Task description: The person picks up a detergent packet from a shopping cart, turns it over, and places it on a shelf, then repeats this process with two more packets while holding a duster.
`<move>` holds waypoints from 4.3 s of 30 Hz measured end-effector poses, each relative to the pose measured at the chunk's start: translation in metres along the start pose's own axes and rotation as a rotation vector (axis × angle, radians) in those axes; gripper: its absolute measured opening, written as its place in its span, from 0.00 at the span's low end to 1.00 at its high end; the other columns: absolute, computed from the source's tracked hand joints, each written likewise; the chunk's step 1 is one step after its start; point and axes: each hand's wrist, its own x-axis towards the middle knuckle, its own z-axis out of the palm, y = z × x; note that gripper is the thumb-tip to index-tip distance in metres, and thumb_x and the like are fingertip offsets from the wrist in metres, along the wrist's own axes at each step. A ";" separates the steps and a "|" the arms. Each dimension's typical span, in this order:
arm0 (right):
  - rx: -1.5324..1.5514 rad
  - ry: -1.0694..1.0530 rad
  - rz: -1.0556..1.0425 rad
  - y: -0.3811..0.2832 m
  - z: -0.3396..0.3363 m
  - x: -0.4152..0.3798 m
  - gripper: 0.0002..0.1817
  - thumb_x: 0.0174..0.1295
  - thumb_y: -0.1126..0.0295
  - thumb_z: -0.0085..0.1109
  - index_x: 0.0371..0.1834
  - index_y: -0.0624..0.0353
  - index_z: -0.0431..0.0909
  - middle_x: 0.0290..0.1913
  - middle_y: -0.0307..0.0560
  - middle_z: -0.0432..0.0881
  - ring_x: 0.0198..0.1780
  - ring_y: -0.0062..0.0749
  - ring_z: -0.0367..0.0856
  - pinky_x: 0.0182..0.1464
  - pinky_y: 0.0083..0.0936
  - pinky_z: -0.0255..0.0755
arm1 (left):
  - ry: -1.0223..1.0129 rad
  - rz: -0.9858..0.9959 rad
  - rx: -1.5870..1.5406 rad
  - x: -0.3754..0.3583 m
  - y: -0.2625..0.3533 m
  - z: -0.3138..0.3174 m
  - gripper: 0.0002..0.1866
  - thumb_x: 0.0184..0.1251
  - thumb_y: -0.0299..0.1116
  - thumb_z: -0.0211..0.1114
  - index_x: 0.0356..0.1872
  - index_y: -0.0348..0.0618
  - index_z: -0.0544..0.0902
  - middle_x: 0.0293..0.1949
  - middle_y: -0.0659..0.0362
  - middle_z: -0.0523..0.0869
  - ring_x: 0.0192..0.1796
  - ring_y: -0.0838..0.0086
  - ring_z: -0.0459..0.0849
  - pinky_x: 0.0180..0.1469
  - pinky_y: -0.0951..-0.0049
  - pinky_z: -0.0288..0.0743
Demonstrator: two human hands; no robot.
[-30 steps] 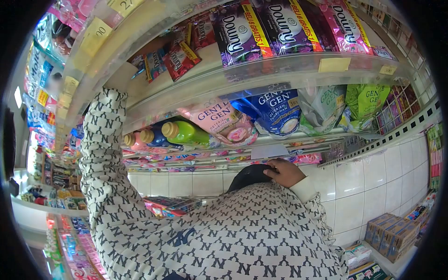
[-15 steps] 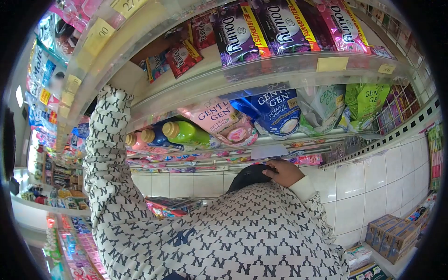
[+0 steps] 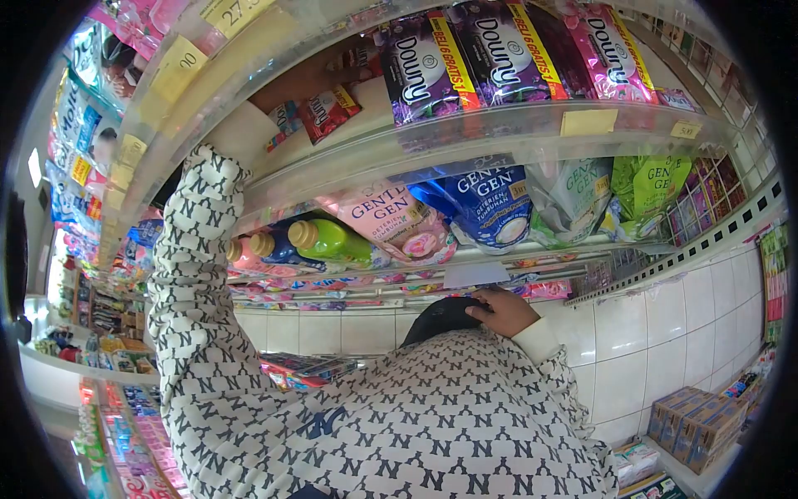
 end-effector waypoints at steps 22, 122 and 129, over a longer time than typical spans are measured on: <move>0.052 0.011 0.049 0.004 -0.008 -0.007 0.28 0.65 0.51 0.63 0.56 0.64 0.78 0.47 0.59 0.84 0.50 0.48 0.84 0.53 0.37 0.77 | -0.009 0.020 0.039 0.016 0.014 -0.004 0.25 0.68 0.47 0.66 0.60 0.43 0.80 0.42 0.53 0.84 0.40 0.67 0.82 0.46 0.65 0.75; 0.144 -0.619 -0.790 -0.217 0.268 0.153 0.20 0.70 0.57 0.56 0.52 0.63 0.78 0.56 0.56 0.79 0.61 0.51 0.75 0.66 0.43 0.63 | 1.524 -1.071 -2.502 -0.343 0.156 0.305 0.29 0.78 0.52 0.47 0.71 0.44 0.67 0.66 0.52 0.75 0.69 0.64 0.72 0.71 0.61 0.65; 0.107 -0.626 -0.122 -0.136 0.355 0.165 0.14 0.72 0.65 0.57 0.46 0.68 0.80 0.42 0.46 0.85 0.45 0.28 0.83 0.51 0.25 0.75 | 1.354 -1.168 -1.382 -0.608 0.162 0.303 0.26 0.80 0.48 0.48 0.60 0.34 0.79 0.56 0.52 0.85 0.54 0.67 0.85 0.61 0.66 0.74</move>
